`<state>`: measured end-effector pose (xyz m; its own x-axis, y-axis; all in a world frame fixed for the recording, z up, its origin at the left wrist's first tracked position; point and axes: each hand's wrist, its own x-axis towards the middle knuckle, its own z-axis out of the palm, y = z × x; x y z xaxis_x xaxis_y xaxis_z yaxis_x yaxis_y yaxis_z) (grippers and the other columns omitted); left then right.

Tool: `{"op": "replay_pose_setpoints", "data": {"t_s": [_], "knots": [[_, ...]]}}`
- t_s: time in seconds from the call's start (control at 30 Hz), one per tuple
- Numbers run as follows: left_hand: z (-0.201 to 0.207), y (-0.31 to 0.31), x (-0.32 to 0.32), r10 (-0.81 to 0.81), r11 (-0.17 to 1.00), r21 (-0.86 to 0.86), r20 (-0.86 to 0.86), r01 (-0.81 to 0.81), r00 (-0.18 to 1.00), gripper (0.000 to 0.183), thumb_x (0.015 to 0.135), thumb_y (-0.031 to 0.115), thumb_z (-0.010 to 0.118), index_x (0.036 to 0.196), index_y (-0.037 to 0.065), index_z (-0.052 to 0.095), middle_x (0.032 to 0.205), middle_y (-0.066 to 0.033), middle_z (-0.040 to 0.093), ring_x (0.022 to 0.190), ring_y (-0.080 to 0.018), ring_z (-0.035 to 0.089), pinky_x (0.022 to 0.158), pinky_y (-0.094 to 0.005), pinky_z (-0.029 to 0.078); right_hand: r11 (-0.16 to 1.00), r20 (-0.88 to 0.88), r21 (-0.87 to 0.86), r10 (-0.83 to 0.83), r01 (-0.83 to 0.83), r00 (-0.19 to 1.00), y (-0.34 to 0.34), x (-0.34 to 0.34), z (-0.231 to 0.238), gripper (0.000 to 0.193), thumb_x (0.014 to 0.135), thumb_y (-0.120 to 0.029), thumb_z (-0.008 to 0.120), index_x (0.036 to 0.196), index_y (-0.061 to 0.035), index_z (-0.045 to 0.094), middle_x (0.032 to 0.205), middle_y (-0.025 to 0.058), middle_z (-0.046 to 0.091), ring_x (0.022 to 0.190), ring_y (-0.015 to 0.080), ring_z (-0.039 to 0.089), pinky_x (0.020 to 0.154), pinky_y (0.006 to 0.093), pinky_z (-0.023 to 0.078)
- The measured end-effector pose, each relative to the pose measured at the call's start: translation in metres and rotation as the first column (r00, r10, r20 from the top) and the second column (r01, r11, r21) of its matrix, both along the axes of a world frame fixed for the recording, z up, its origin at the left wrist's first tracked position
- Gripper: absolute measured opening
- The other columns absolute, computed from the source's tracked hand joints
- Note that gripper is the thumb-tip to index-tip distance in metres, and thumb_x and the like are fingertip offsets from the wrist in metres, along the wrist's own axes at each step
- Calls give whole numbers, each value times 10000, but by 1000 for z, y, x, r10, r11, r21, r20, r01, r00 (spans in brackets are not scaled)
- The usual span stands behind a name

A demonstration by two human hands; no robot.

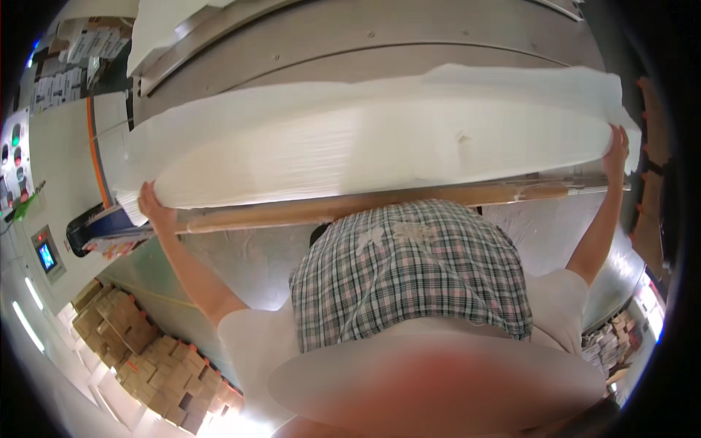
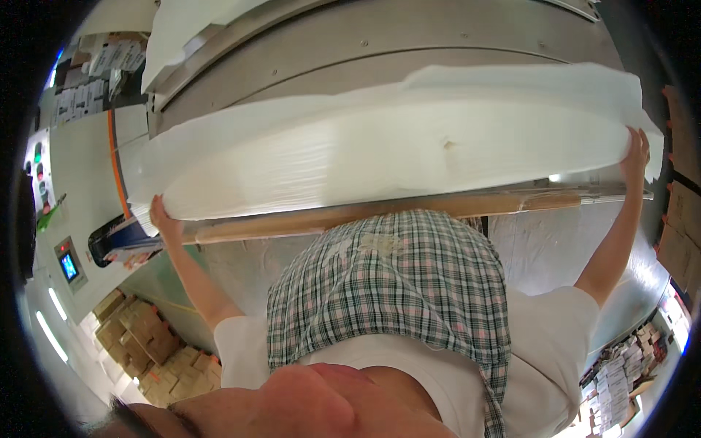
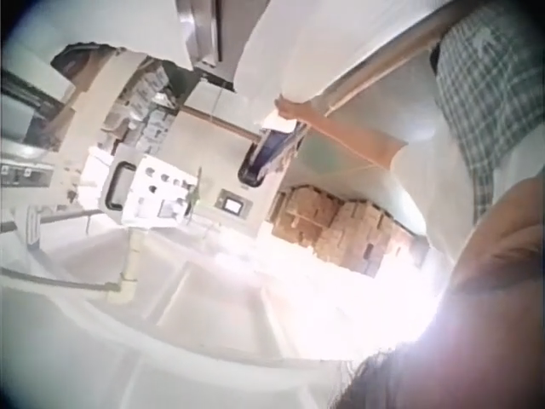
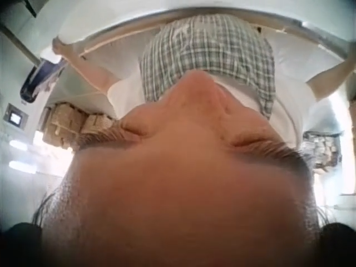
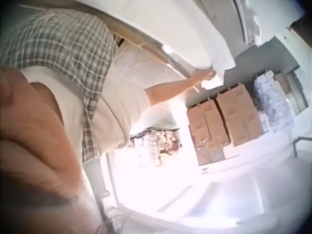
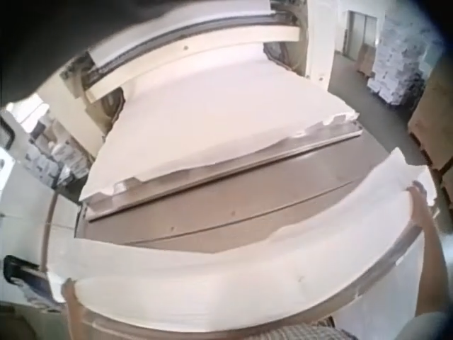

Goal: The person is taking batches of white paper sheets from a large stack, aligning them, and placing them onto a processing machine.

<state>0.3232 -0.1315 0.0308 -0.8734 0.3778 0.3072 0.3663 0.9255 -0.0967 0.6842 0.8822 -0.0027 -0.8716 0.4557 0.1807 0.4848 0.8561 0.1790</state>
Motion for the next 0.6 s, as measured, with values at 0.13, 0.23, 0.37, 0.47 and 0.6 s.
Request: {"op": "replay_pose_setpoints", "data": {"t_s": [0.13,0.23,0.37,0.47,0.6], "knots": [[-33,-23,43,107,993,-67,119,-99,987,552,623,153,645,1152,116,491,1214,-125,468,1159,-301,396,1001,-453,243,999,91,-38,-17,21,996,-42,31,-27,573,712,-37,591,1226,-218,413,1334,126,314,1245,318,295,1019,448,226],[-43,-21,51,185,982,-62,193,-176,963,524,649,49,565,1161,125,483,1228,-125,456,1182,-290,379,1030,-451,206,992,153,-105,-49,65,987,-60,33,-37,568,703,-54,608,1212,-220,417,1327,140,317,1234,335,306,1019,449,229],[-27,-20,31,191,977,-145,292,-154,937,520,657,32,554,1163,124,482,1232,-125,452,1185,-284,380,1028,-443,211,991,283,-120,-28,64,959,-49,28,-29,561,699,-44,598,1206,-209,421,1327,149,312,1223,336,315,1014,451,239],[-14,-33,3,224,941,-325,388,-94,894,498,700,101,549,1190,131,472,1234,-135,456,1161,-311,408,984,-423,284,989,395,-141,104,-51,913,-2,18,-25,528,709,-57,587,1205,-141,428,1278,166,357,1205,334,344,975,444,309],[4,-11,-59,487,860,-484,685,-161,542,784,475,-36,639,1219,135,458,1172,-121,510,1117,-325,461,926,-368,393,964,729,-267,198,6,655,27,-57,-8,629,631,-26,656,1205,-106,411,1198,144,421,1151,346,398,946,400,357]]}}
